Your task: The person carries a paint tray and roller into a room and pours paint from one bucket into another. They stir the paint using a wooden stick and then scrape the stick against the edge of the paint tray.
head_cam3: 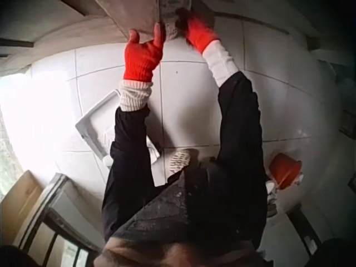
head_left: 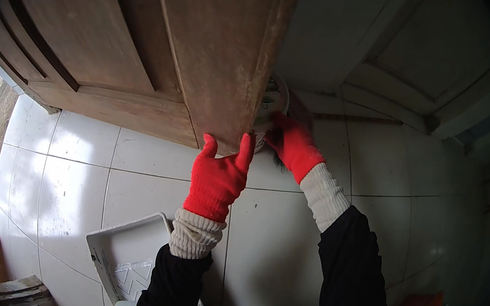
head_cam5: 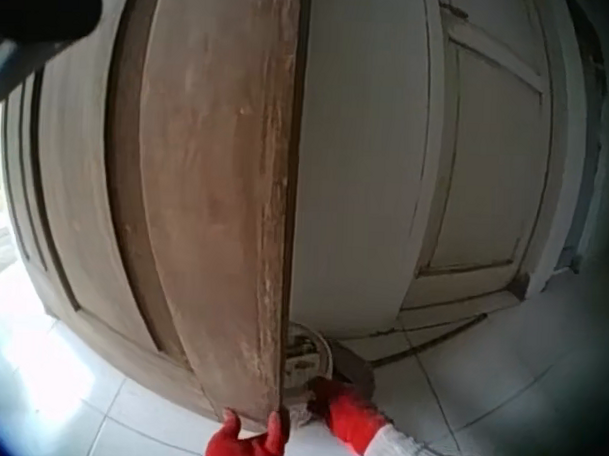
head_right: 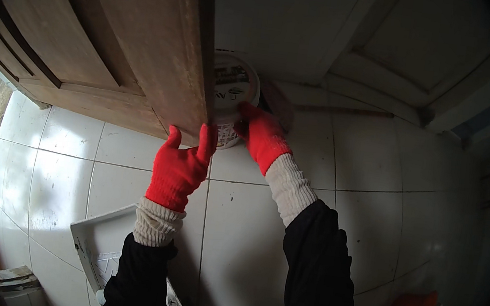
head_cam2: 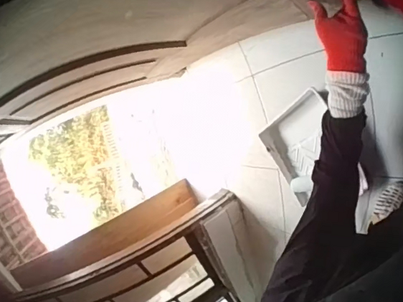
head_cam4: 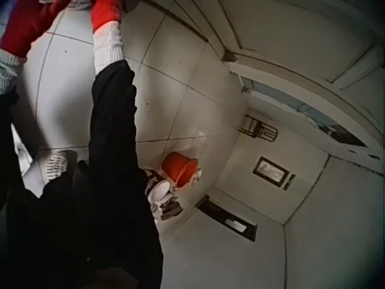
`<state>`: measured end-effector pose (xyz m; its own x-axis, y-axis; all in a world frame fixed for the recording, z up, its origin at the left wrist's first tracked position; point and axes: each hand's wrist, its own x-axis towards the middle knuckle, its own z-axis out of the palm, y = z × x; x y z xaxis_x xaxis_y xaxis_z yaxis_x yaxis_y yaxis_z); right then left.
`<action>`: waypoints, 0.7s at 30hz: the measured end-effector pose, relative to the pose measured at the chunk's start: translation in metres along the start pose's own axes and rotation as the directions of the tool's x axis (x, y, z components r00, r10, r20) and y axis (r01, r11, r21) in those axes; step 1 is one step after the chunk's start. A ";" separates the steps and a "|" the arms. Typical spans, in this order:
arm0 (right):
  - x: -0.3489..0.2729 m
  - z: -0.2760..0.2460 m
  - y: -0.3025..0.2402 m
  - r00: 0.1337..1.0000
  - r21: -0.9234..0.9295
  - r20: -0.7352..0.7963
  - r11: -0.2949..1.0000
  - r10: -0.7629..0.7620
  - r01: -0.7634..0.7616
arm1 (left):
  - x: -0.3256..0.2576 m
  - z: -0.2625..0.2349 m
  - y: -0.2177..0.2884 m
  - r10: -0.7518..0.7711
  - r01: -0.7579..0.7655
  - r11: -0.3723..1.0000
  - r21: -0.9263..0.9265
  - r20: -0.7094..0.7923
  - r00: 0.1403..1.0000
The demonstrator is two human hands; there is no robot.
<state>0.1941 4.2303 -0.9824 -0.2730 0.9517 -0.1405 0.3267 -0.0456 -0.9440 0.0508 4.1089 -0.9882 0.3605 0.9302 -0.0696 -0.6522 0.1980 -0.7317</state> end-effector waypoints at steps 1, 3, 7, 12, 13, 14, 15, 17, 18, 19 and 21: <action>-0.005 -0.003 0.001 0.904 0.628 0.072 0.684 0.422 -0.370 | -0.001 -0.001 -0.001 0.000 0.000 1.000 -0.007 -0.015 1.000; -0.018 -0.022 0.012 0.912 0.640 0.083 0.680 0.401 -0.357 | 0.000 0.001 -0.008 0.023 -0.029 0.995 -0.094 -0.063 0.998; -0.062 -0.066 0.041 0.904 0.712 0.139 0.593 0.405 -0.375 | -0.008 -0.001 -0.014 0.064 -0.070 0.996 -0.050 -0.116 0.991; -0.160 -0.107 0.034 0.875 0.728 0.147 0.549 0.461 -0.411 | -0.009 -0.002 -0.028 0.108 -0.103 0.993 0.057 -0.097 0.989; -0.179 -0.118 0.035 0.866 0.734 0.141 0.537 0.479 -0.416 | -0.003 -0.010 -0.032 0.112 -0.105 0.992 0.070 -0.093 0.989; -0.207 -0.128 0.038 0.855 0.720 0.137 0.542 0.501 -0.433 | -0.002 -0.023 -0.048 0.386 -0.262 0.834 0.485 -0.175 0.906; -0.231 -0.130 0.042 0.854 0.729 0.146 0.530 0.499 -0.434 | -0.003 -0.035 -0.060 0.641 -0.294 0.487 0.822 -0.108 0.760; -0.276 -0.136 0.052 0.831 0.693 0.151 0.542 0.535 -0.475 | -0.020 -0.075 -0.087 0.695 0.042 -0.049 0.998 0.004 0.719; -0.283 -0.137 0.052 0.837 0.693 0.176 0.539 0.519 -0.479 | -0.024 -0.088 -0.091 0.627 0.082 -0.239 0.967 0.090 0.773; -0.285 -0.138 0.052 0.847 0.696 0.203 0.536 0.491 -0.478 | -0.028 -0.099 -0.091 0.550 0.111 -0.424 0.899 0.158 0.820; -0.303 -0.142 0.065 0.850 0.665 0.200 0.570 0.487 -0.482 | -0.034 -0.108 -0.132 0.652 0.423 -0.596 0.683 0.104 0.751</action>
<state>0.4265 3.9818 -0.9591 -0.2538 0.7265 -0.6386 -0.2839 -0.6871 -0.6688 0.1967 4.0182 -0.9626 -0.2244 0.8598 -0.4587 0.0860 0.4864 0.8695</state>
